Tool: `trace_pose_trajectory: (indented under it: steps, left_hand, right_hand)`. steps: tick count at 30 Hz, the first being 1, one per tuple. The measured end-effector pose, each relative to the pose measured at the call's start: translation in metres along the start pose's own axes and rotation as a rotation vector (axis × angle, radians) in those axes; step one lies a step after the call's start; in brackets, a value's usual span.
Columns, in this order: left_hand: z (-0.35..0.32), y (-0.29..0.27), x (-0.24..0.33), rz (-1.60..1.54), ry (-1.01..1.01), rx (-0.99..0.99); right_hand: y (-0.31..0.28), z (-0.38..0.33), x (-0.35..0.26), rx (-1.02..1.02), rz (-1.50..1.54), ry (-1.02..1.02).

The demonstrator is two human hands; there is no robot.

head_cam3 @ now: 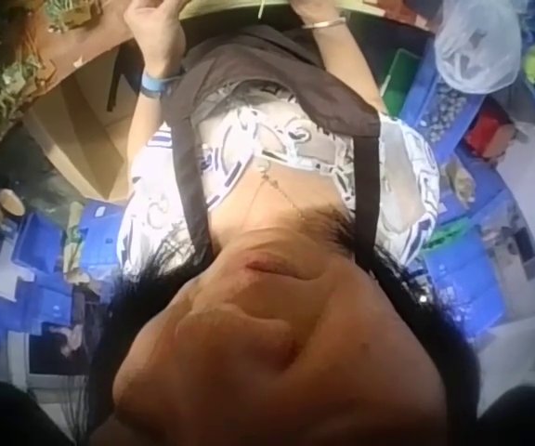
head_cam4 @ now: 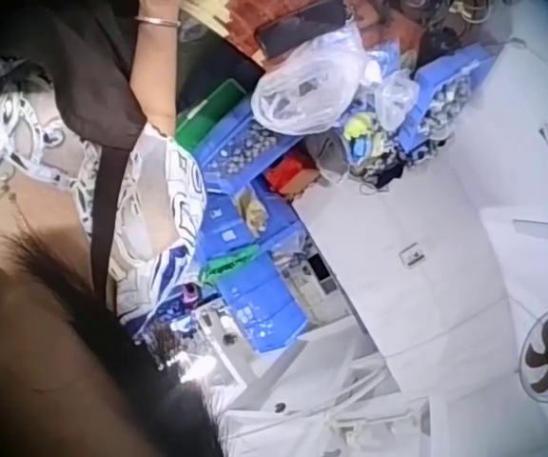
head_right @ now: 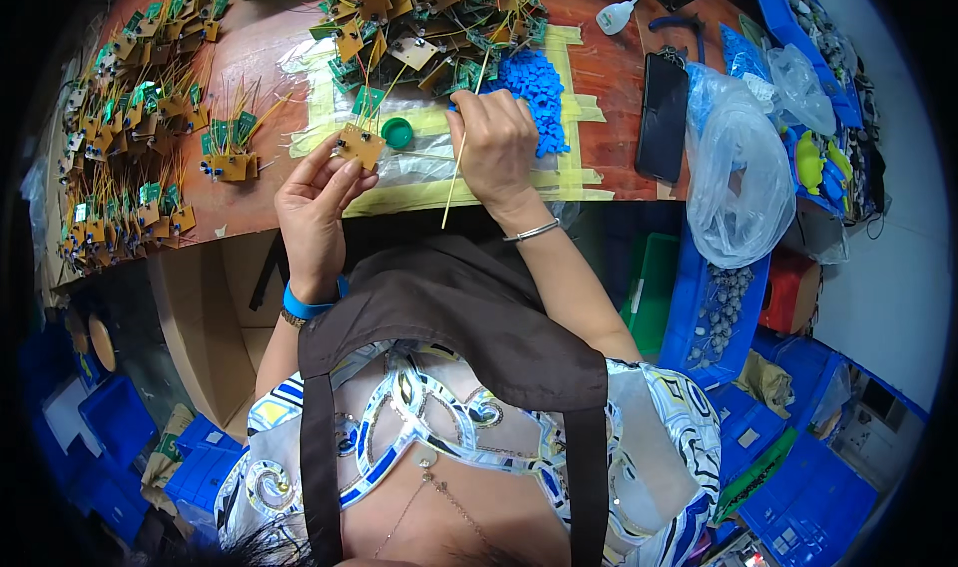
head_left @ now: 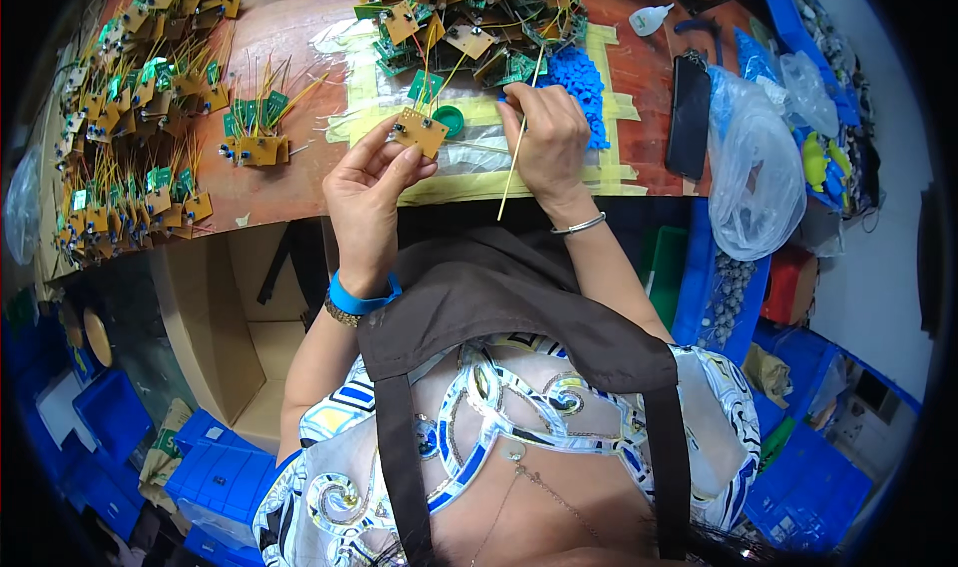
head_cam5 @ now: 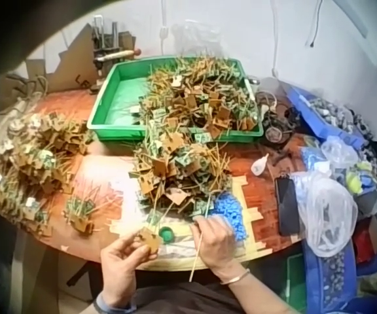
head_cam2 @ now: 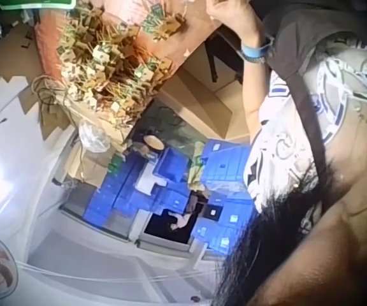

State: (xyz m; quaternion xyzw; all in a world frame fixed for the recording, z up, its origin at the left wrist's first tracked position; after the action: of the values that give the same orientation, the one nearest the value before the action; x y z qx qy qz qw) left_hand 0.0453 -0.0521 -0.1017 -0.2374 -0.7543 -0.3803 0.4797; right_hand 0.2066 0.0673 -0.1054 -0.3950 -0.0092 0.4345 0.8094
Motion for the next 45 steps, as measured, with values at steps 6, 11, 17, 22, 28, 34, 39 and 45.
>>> trace_pose_trajectory:
  steps: [6,11,17,22,28,34,39,45]
  left_hand:
    - [0.002,0.0,-0.002,0.002,0.015,0.016]
    - [0.003,0.002,-0.001,0.002,0.042,0.017]
    - [0.004,-0.001,0.001,0.039,0.052,0.002]
    - [0.002,0.002,0.003,0.131,0.009,-0.126]
    - [0.002,0.004,0.003,0.104,0.003,-0.171]
    - [0.002,0.005,0.004,0.109,0.012,-0.167]
    - [0.002,0.006,0.004,0.13,0.009,-0.174]
    - [0.001,0.007,0.003,0.134,0.01,-0.18]
  right_hand:
    - [0.003,0.0,-0.003,0.003,-0.033,0.008]
    - [0.006,-0.002,-0.004,0.02,-0.086,0.004]
    - [0.001,0.0,-0.009,0.049,-0.002,-0.021]
    - [-0.025,0.02,-0.049,0.067,0.412,-0.103]
    - [-0.019,0.022,-0.057,-0.038,0.374,-0.228]
    - [-0.017,0.016,-0.056,-0.027,0.417,-0.077]
    - [-0.014,0.013,-0.056,-0.027,0.429,-0.01]
    - [-0.014,0.013,-0.057,-0.036,0.457,0.031]
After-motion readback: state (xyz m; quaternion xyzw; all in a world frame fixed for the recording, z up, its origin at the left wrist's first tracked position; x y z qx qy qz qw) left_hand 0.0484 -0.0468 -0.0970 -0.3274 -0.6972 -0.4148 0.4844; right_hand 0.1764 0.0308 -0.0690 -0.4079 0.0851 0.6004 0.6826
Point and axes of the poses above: each hand's wrist, its own z-axis towards the middle knuckle, its own y-axis out of the palm, x = y × z, the point moved 3 cm from there along z, towards the middle knuckle, and after that the axes turned 7 degrees about x, right-handed, at the moved point
